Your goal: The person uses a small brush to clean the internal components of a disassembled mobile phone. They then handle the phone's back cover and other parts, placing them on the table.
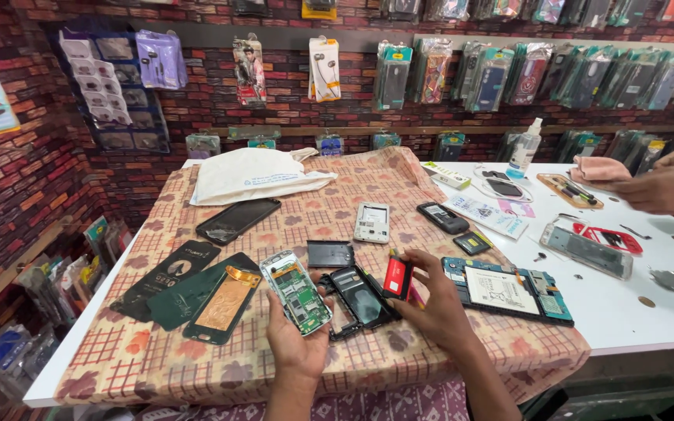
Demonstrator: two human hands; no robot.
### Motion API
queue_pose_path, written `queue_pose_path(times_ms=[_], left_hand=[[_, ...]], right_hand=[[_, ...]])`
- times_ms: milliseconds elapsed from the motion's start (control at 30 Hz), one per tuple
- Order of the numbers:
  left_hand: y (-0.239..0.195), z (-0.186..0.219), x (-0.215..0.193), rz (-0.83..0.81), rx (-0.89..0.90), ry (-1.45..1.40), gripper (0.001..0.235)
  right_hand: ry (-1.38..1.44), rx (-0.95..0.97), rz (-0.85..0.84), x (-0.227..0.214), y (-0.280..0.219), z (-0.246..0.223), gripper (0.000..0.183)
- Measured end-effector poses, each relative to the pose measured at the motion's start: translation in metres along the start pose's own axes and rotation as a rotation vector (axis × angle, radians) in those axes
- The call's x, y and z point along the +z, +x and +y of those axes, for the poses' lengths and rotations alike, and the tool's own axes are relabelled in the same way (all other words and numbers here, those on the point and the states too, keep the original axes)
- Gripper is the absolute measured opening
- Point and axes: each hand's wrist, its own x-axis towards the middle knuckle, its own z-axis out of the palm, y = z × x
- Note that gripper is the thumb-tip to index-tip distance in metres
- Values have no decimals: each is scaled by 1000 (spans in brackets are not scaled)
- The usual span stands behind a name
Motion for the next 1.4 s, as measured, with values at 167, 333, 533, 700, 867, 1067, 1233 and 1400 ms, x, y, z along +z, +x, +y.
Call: queue_pose_path(times_ms=[167,333,533,700,867,1067,1233,1400], left_hand=[[-3,0,4,-106,-66,-13,56],[-4,0,6,-104,-118,40,59],[-2,-1,2,-93,-177,18,61],[3,-2,-6,-156,-129,-74,58],[2,-2,-5,-130,-35,-73,56],[-3,1,0,-39,-49,-58,56],[-4,1,3,-61,-21,-75,56],[-4,1,3,-60,-7,-65,57]], right_hand=[[81,-171,15,4,-8,-17,75],[35,-303,-24,15,-15,-39,72],[99,-398,-57,32,-16,-56,71],[-1,-61,71,19,-2,-42,66],[-202,36,-104,-12,16,-16,67],[-320,-9,-432,-12,33,-19,63],[-324,49,-595,-10,43,-21,59],[-343,-26,-326,-6,22,-21,53]])
